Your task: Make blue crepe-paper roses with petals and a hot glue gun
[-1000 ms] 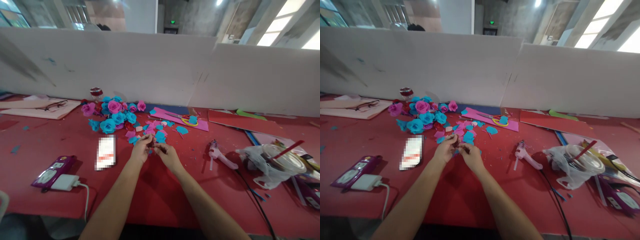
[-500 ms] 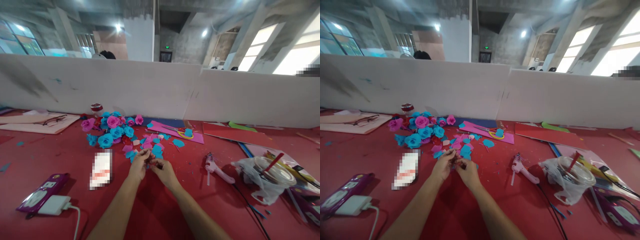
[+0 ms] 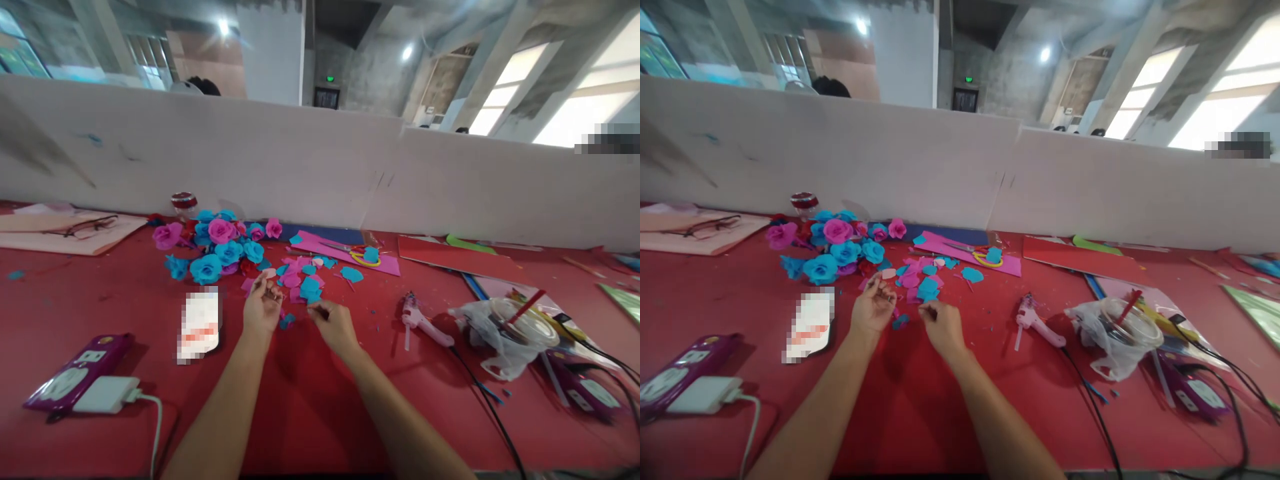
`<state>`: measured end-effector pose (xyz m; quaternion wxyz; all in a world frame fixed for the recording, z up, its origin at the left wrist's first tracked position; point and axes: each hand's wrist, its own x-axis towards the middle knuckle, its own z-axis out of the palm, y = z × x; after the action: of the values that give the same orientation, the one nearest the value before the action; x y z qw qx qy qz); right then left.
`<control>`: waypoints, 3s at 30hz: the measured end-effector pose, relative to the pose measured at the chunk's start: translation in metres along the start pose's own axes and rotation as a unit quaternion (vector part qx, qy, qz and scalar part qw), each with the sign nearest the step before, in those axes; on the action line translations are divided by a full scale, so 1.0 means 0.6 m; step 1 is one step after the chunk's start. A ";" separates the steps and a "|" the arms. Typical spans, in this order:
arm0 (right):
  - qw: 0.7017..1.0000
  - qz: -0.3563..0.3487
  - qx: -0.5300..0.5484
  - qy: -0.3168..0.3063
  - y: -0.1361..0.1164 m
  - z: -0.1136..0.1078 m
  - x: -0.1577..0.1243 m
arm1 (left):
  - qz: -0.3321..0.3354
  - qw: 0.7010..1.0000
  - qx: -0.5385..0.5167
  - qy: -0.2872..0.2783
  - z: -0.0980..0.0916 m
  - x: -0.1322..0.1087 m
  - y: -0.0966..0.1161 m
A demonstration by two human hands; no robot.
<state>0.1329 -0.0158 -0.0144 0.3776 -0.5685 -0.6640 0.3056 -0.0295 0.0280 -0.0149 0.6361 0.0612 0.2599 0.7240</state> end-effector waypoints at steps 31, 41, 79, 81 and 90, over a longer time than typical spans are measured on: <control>0.981 0.072 -0.172 0.052 0.039 -0.016 0.051 | -0.006 0.993 0.111 -0.036 0.012 -0.002 0.007; 0.969 0.121 0.200 0.085 0.035 -0.032 0.048 | -0.081 0.963 0.231 -0.110 0.018 -0.022 -0.014; 0.955 0.116 -0.266 -0.064 0.030 -0.072 0.029 | 0.086 0.855 0.511 -0.018 0.012 -0.039 -0.034; 0.956 0.102 -0.268 -0.056 0.029 -0.070 0.031 | 0.070 0.830 0.553 -0.037 0.012 -0.043 -0.039; 0.994 -0.075 0.051 -0.057 0.028 -0.059 0.037 | 0.025 0.833 0.541 -0.113 0.019 -0.060 -0.064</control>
<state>0.1700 0.0078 -0.0064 0.3894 -0.4787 -0.7088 0.3419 0.0161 -0.0006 -0.0139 0.5086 0.4833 0.5343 0.4715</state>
